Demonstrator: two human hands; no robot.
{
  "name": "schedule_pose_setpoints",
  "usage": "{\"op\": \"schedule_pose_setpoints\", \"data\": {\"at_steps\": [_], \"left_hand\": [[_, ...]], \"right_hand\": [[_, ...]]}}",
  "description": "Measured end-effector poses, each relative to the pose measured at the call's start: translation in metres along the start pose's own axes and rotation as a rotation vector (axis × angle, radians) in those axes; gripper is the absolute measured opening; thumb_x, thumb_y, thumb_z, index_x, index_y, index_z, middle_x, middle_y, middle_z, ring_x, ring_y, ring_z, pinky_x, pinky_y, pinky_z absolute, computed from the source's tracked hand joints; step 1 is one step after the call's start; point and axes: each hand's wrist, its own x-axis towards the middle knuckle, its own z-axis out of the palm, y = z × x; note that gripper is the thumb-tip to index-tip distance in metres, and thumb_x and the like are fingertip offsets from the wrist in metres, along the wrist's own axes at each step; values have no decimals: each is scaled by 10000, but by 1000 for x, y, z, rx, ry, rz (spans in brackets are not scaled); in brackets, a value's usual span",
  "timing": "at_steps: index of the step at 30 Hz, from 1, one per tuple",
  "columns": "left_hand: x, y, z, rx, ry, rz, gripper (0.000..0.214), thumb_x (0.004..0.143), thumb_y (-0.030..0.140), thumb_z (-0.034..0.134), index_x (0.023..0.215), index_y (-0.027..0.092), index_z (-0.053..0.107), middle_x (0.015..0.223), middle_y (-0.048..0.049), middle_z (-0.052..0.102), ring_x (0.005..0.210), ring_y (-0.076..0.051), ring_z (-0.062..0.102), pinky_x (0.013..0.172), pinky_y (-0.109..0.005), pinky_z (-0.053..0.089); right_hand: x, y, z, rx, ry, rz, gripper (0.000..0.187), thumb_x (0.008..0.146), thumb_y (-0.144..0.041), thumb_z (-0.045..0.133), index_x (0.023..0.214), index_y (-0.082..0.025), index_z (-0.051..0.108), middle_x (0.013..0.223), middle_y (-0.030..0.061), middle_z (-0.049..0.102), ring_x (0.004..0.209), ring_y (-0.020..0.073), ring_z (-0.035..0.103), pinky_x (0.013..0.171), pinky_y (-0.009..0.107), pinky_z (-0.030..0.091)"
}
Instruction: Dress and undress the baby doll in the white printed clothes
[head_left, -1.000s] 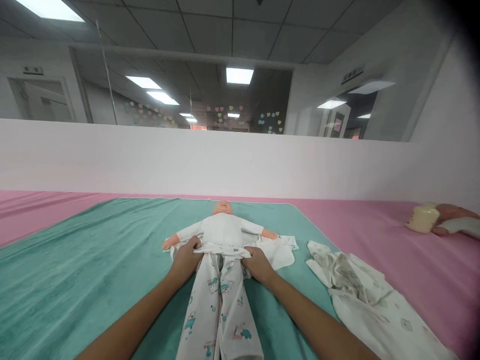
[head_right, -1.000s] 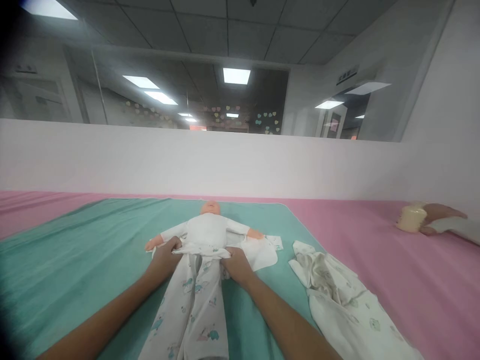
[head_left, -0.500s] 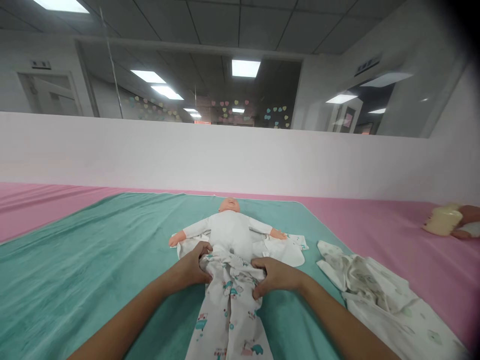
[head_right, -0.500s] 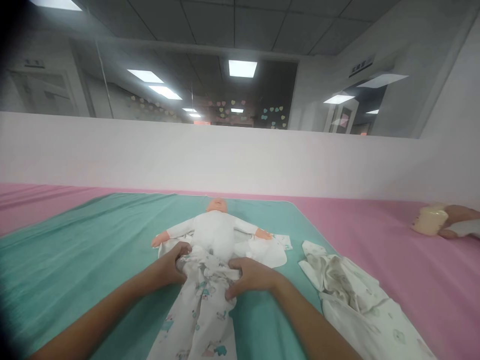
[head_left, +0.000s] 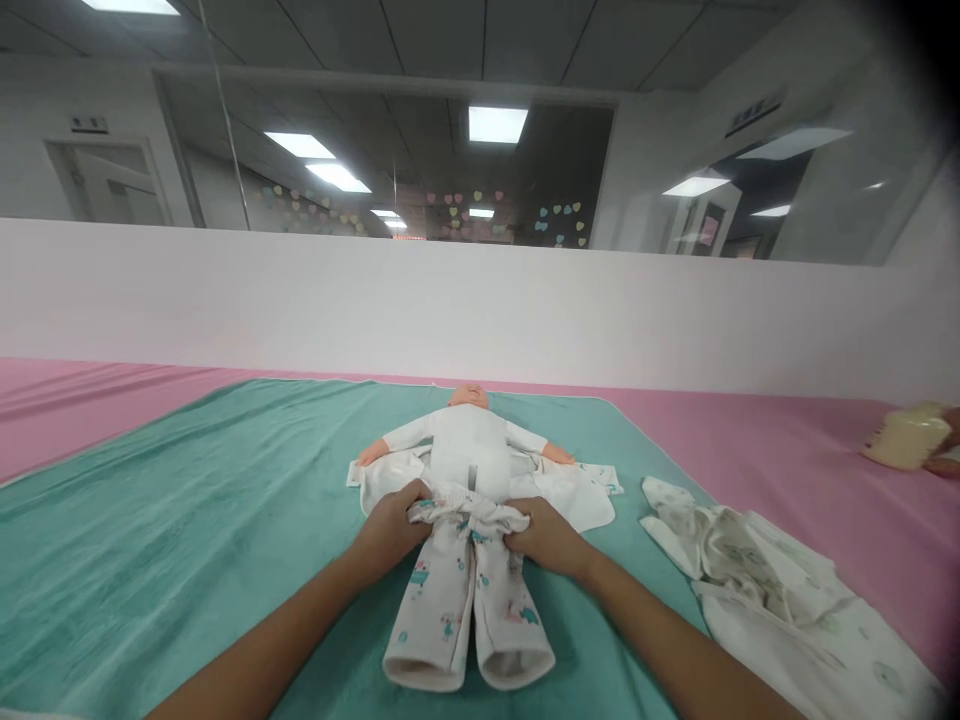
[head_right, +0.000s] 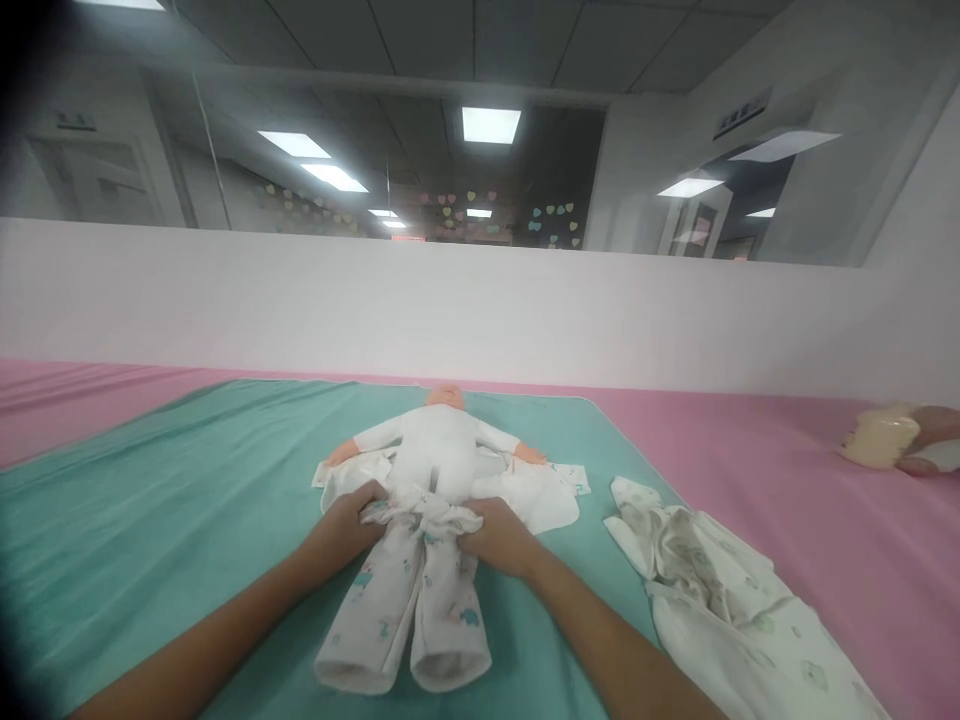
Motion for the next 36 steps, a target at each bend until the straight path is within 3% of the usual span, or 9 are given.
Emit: {"op": "schedule_pose_setpoints", "data": {"at_steps": [3, 6, 10, 16, 19, 26, 28, 32, 36], "left_hand": [[6, -3, 2, -89, 64, -91, 331, 669, 205, 461, 996, 211, 510, 929, -17, 609, 806, -190, 554, 662, -249, 400], [6, -1, -7, -153, -75, -58, 250, 706, 272, 470, 922, 193, 567, 916, -18, 622, 848, -209, 559, 692, -259, 413], [-1, 3, -23, -167, -304, 20, 355, 719, 419, 530, 988, 190, 567, 997, -21, 605, 937, -229, 542, 775, -277, 427], [-14, -3, -9, -112, -172, 38, 899, 523, 336, 727, 1289, 213, 274, 1265, -100, 417, 1111, -263, 438, 908, -330, 392], [-22, 4, -2, -106, -88, 55, 921, 542, 280, 710, 1324, 245, 226, 1349, -96, 313, 1190, -265, 365, 958, -331, 349], [-49, 34, -12, -115, -217, 35, 459, 684, 376, 594, 1091, 203, 470, 1078, -36, 525, 996, -215, 487, 865, -296, 382], [-60, 34, -15, -112, -311, 22, 497, 689, 404, 584, 1126, 211, 446, 1057, -32, 537, 953, -213, 504, 827, -297, 400], [-82, 26, -5, 19, -345, 30, 1099, 437, 391, 764, 1347, 219, 172, 1356, -124, 306, 1152, -296, 387, 922, -357, 366], [-92, 33, 17, 169, -94, 120, 910, 436, 379, 763, 1220, 177, 347, 1286, -139, 367, 1166, -308, 363, 954, -393, 334]], "right_hand": [[6, 5, 8, -58, 233, 9, 46, 677, -188, 449, 660, -158, 479, 645, -27, 475, 661, 118, 430, 584, 212, 306], [5, 6, 7, -61, 279, 41, 65, 670, -185, 457, 734, -173, 462, 678, -33, 470, 674, 123, 443, 588, 213, 319], [-5, -4, -12, 21, 16, 56, 256, 687, -227, 528, 937, -173, 520, 859, 1, 542, 797, 158, 495, 684, 252, 384], [-29, -35, -32, 59, -291, -2, 800, 550, -286, 735, 1267, -201, 392, 1233, 58, 467, 1081, 245, 437, 883, 319, 372], [-39, -38, -20, -66, -193, 29, 843, 492, -270, 750, 1256, -208, 398, 1215, 58, 467, 1062, 252, 439, 857, 326, 377], [-50, -38, 12, -343, 90, -23, 148, 612, -155, 538, 757, -152, 568, 814, 19, 553, 789, 169, 494, 692, 259, 347], [-61, -41, 9, -247, 22, -10, 252, 632, -190, 560, 882, -165, 565, 888, 20, 556, 823, 168, 494, 701, 251, 355], [-87, -48, 11, -37, -143, 75, 834, 526, -317, 717, 1261, -205, 338, 1161, 61, 459, 953, 194, 477, 747, 251, 387], [-89, -45, 47, -225, 235, 38, 723, 446, -315, 752, 1082, -143, 453, 1072, 89, 468, 958, 233, 442, 799, 307, 358]]}}
